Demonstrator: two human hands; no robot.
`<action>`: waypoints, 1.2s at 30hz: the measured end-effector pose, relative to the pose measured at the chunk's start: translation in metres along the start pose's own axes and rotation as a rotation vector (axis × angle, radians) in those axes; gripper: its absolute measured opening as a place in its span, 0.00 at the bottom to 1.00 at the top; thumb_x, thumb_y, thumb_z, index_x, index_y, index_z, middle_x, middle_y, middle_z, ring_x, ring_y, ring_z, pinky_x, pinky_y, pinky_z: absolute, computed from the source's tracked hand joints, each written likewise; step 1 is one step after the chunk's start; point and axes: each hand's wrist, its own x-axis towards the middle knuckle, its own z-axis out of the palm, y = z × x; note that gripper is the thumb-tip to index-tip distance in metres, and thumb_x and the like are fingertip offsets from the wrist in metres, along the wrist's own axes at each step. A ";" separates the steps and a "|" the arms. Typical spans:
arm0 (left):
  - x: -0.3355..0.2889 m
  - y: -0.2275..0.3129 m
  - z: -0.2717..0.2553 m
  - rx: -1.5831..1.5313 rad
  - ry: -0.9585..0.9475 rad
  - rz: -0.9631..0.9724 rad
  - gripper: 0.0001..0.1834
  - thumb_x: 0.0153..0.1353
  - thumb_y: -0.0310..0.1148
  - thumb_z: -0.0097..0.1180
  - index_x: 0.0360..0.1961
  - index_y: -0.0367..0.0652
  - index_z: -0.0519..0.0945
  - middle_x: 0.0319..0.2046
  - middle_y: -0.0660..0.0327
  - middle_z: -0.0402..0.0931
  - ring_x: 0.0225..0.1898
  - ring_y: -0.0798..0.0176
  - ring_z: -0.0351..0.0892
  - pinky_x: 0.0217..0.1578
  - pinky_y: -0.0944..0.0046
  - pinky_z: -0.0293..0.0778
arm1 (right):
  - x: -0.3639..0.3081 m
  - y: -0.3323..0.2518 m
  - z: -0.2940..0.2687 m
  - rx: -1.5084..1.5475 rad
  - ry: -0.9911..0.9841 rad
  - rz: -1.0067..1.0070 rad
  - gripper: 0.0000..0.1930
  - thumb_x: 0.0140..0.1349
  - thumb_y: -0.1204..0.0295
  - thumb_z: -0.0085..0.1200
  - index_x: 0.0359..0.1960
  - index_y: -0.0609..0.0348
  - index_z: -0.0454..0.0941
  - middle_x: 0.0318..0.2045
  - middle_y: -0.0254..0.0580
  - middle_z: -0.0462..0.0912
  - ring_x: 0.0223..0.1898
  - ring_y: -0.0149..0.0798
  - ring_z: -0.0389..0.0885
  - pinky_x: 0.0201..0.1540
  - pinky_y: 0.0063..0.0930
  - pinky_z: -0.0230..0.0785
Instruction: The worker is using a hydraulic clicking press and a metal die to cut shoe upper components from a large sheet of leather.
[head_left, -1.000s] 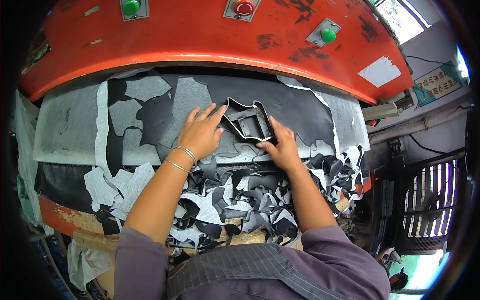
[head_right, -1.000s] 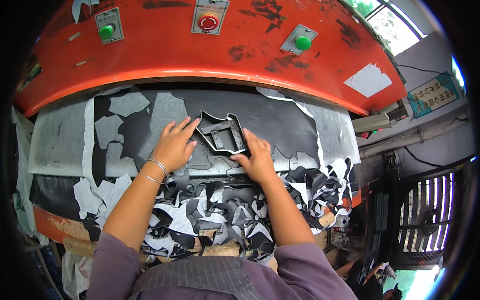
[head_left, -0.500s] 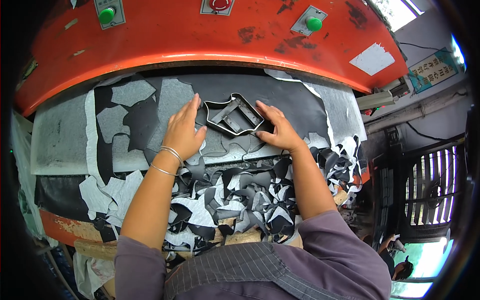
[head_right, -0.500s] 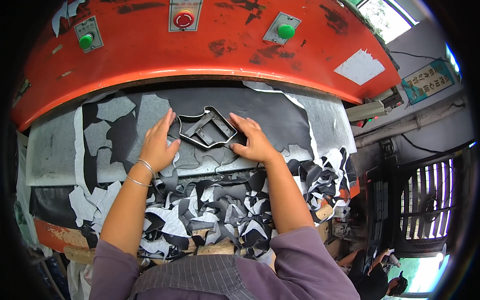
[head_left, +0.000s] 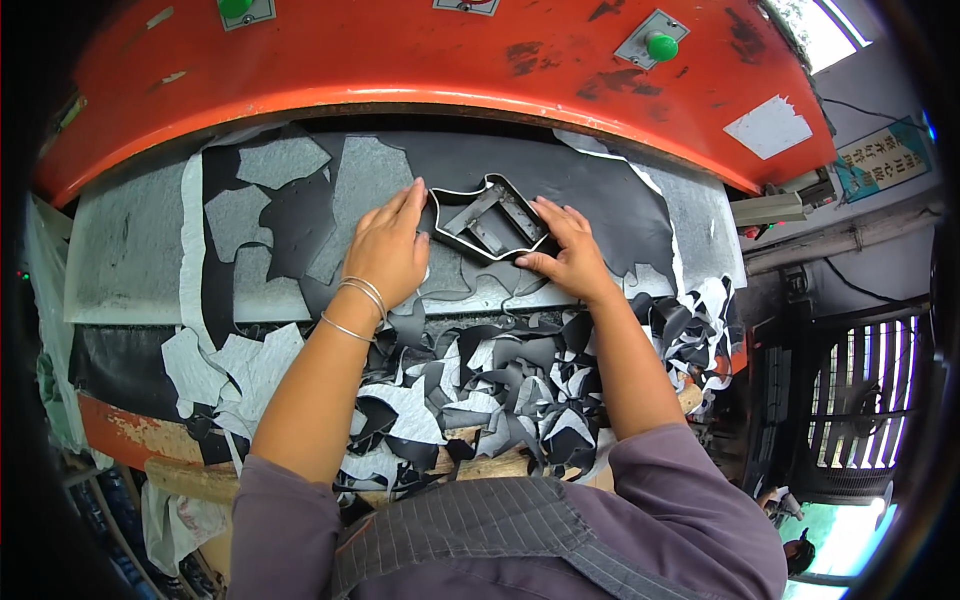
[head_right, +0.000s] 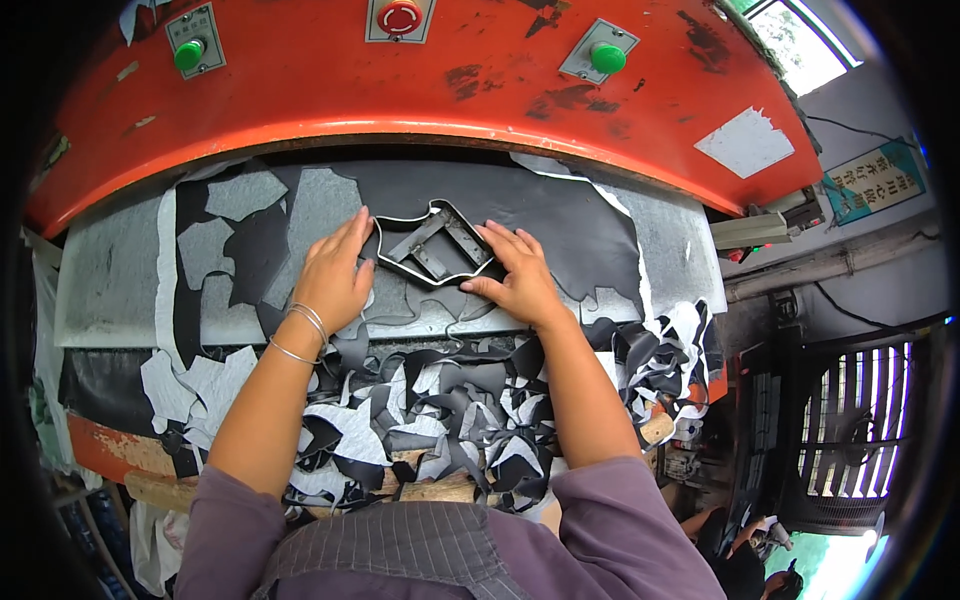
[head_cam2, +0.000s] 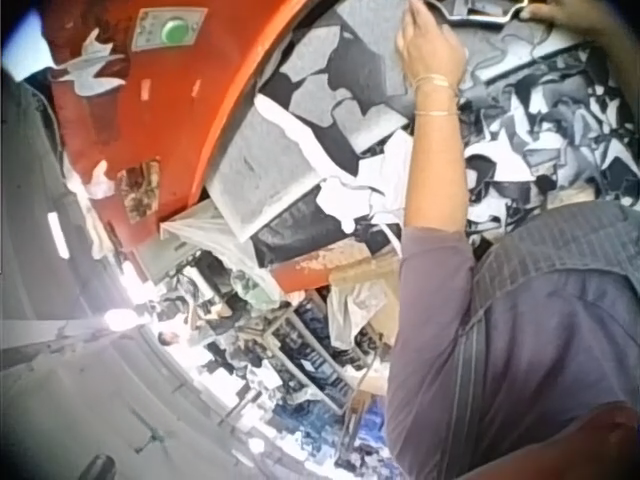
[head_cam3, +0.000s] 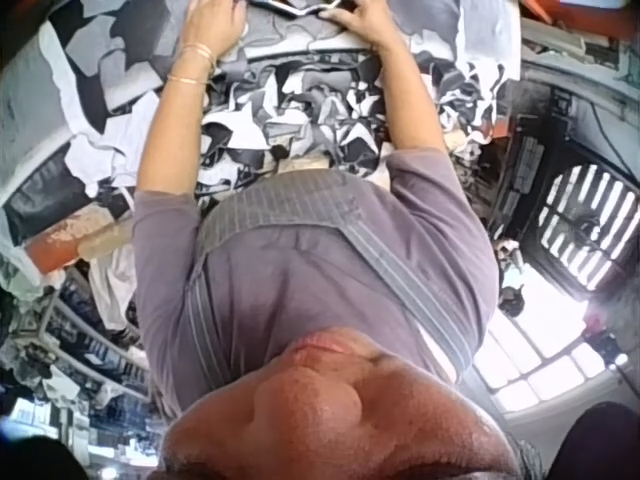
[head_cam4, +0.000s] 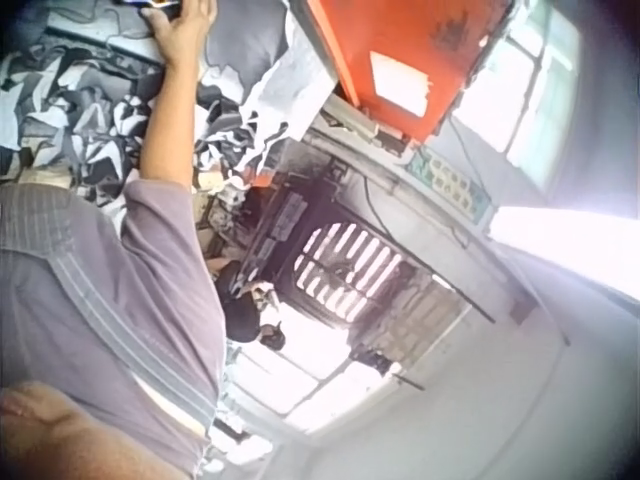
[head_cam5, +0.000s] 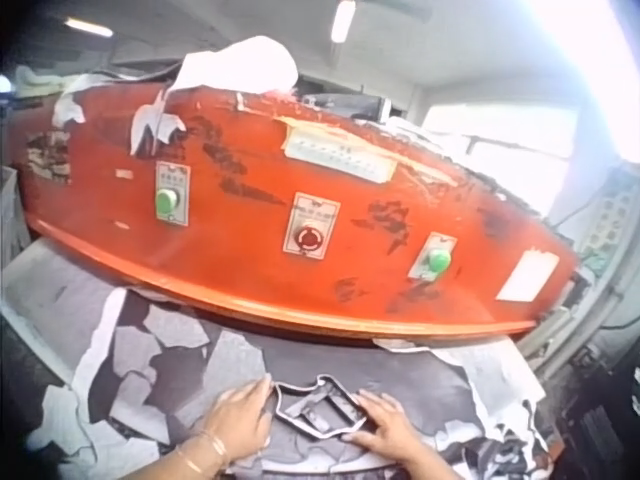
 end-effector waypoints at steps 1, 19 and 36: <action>0.001 -0.001 -0.001 0.011 -0.003 0.006 0.37 0.57 0.26 0.50 0.68 0.34 0.54 0.61 0.52 0.68 0.64 0.53 0.63 0.62 0.55 0.56 | 0.000 -0.001 0.001 0.002 -0.005 0.000 0.41 0.44 0.54 0.69 0.60 0.59 0.69 0.61 0.53 0.70 0.64 0.48 0.66 0.69 0.44 0.44; 0.001 -0.003 0.001 0.049 -0.043 0.004 0.36 0.58 0.27 0.49 0.68 0.37 0.53 0.61 0.50 0.65 0.62 0.52 0.63 0.62 0.55 0.55 | -0.001 -0.001 0.004 0.017 0.006 0.042 0.40 0.44 0.53 0.68 0.59 0.59 0.70 0.59 0.50 0.73 0.61 0.50 0.68 0.67 0.43 0.51; 0.006 0.000 -0.004 0.075 -0.056 -0.002 0.37 0.58 0.26 0.49 0.68 0.33 0.51 0.61 0.53 0.67 0.64 0.53 0.62 0.63 0.54 0.54 | 0.005 0.004 0.000 0.027 -0.030 -0.020 0.40 0.46 0.55 0.68 0.60 0.59 0.69 0.60 0.54 0.70 0.63 0.50 0.66 0.69 0.44 0.47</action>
